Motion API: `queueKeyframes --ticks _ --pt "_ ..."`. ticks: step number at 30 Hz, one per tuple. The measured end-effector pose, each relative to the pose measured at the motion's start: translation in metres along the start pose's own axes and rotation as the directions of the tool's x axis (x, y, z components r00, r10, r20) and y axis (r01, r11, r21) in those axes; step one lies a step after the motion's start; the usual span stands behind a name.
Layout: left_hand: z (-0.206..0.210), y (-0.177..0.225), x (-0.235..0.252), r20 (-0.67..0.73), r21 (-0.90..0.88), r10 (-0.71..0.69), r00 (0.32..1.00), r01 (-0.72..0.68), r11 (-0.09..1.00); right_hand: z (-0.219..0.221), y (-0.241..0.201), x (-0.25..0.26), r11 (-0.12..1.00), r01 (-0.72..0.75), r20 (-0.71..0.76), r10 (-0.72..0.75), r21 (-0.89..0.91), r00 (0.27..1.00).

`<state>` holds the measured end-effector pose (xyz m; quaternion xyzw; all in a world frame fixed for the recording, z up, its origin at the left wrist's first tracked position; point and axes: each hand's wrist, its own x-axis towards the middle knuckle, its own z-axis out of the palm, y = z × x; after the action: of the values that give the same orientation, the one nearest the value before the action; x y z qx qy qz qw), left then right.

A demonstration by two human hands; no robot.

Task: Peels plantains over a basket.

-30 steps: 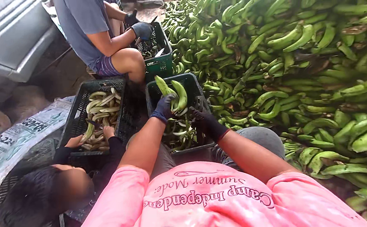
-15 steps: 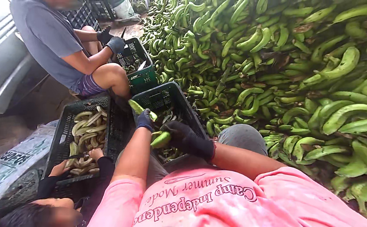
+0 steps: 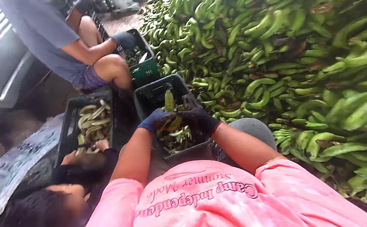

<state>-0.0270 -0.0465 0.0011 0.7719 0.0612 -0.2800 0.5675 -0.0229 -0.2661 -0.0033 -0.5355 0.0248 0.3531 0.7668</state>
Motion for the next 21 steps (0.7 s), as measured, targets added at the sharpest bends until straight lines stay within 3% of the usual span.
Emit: queueKeyframes --ticks 2,5,7,10,12,14,16,17,19,21 --pt "-0.003 0.000 -0.001 -0.116 -0.145 -0.011 0.993 -0.006 0.989 0.001 0.002 0.003 0.997 0.067 -0.034 -0.069 -0.040 0.997" --pt "-0.016 -0.007 0.017 -0.337 -0.398 -0.021 0.941 -0.122 0.909 0.004 -0.009 0.006 0.906 0.303 -0.052 -0.332 -0.295 0.942" --pt "-0.023 -0.011 0.032 -0.450 -0.497 -0.100 0.887 -0.155 0.854 0.017 -0.023 -0.008 0.711 0.448 0.013 -0.525 -0.542 0.851" --pt "-0.019 -0.010 0.042 -0.562 -0.514 -0.186 0.806 -0.164 0.842 0.026 -0.023 -0.025 0.293 0.608 0.259 -0.709 -0.738 0.656" --pt "-0.019 0.008 0.031 -0.631 -0.487 -0.319 0.707 -0.041 0.872 0.030 -0.018 -0.035 0.091 0.653 0.368 -0.764 -0.752 0.530" --pt "-0.032 0.028 0.012 -0.633 -0.472 -0.442 0.635 0.136 0.871 0.036 -0.033 -0.054 -0.011 0.713 0.439 -0.795 -0.701 0.419" --pt "-0.045 -0.003 0.017 -0.683 -0.210 -0.298 0.667 0.212 0.955 0.032 -0.060 -0.067 0.003 0.728 0.439 -0.797 -0.685 0.416" --pt "-0.048 -0.015 0.021 -0.664 -0.037 -0.207 0.718 0.245 0.969 0.028 -0.073 -0.068 0.080 0.717 0.386 -0.798 -0.693 0.463" --pt "-0.039 -0.016 0.026 -0.544 0.207 -0.132 0.829 0.285 0.936 0.018 -0.088 -0.060 0.379 0.675 0.203 -0.760 -0.633 0.617" --pt "-0.030 -0.017 0.036 -0.440 0.334 -0.046 0.897 0.211 0.919 0.010 -0.093 -0.046 0.644 0.620 0.114 -0.647 -0.447 0.754"
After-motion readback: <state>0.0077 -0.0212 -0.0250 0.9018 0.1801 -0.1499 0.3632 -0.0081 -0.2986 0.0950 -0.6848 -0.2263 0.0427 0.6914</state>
